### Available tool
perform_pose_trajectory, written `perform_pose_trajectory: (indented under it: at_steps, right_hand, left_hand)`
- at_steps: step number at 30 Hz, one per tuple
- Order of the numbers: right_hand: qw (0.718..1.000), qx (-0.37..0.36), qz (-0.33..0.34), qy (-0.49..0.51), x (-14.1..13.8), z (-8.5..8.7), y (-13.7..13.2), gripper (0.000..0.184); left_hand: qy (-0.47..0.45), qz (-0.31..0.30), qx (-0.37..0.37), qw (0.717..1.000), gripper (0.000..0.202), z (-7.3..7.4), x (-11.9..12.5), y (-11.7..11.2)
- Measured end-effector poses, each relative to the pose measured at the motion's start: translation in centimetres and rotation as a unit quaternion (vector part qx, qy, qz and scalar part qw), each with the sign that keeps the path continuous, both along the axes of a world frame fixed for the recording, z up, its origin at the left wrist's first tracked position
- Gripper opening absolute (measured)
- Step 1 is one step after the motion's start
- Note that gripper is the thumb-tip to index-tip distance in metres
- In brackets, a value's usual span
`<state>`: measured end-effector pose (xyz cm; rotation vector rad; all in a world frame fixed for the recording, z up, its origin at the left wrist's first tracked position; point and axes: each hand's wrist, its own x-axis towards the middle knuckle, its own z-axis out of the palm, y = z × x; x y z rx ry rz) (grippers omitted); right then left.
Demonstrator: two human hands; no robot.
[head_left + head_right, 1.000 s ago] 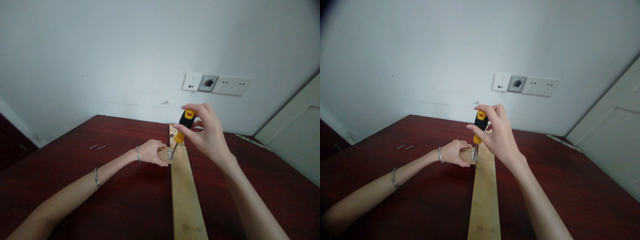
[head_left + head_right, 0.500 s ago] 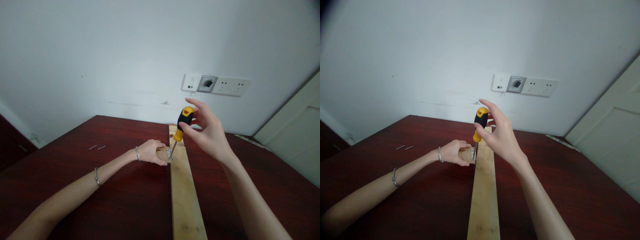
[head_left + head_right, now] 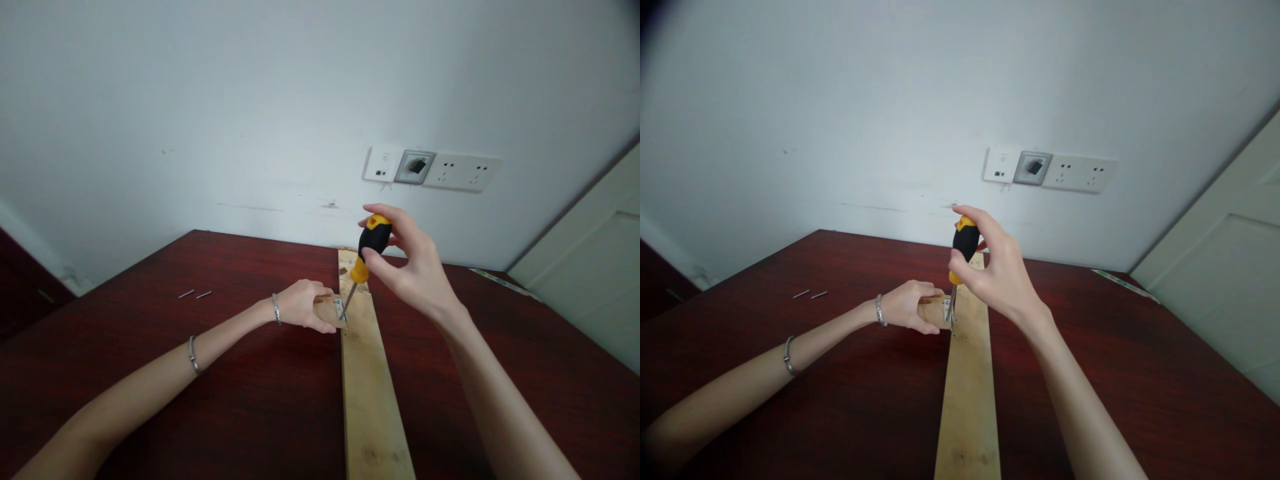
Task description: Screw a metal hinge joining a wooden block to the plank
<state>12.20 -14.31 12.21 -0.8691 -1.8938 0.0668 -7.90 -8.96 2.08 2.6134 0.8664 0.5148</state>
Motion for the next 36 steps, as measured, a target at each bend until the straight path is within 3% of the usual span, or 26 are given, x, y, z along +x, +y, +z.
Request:
perform_pose_trajectory:
  at_steps: [4,10,15,21,36]
  right_hand:
    - [0.999,0.025,-0.033,-0.016,-0.05,0.06,-0.01,0.043]
    - [0.998,-0.009,0.034,0.045,-0.3,-0.22,-0.18,0.053]
    - [0.998,0.027,-0.045,-0.017,-0.39,0.0,-0.16,0.047]
    - [0.998,0.021,-0.021,0.05,-0.24,-0.46,0.56,0.059]
    - [0.993,0.05,-0.024,0.102,0.33,-0.07,0.27,0.054]
  left_hand:
    - [0.005,0.006,0.006,1.0,0.059,0.17,-0.06,0.02]
    - [0.002,0.009,0.004,1.0,0.06,0.05,-0.19,0.28]
    - [0.014,0.012,0.013,1.0,0.063,-0.11,-0.18,0.32]
    - [0.013,0.005,0.003,1.0,0.06,0.06,-0.17,0.18]
    - [0.022,0.001,0.004,1.0,0.064,-0.08,-0.09,0.2]
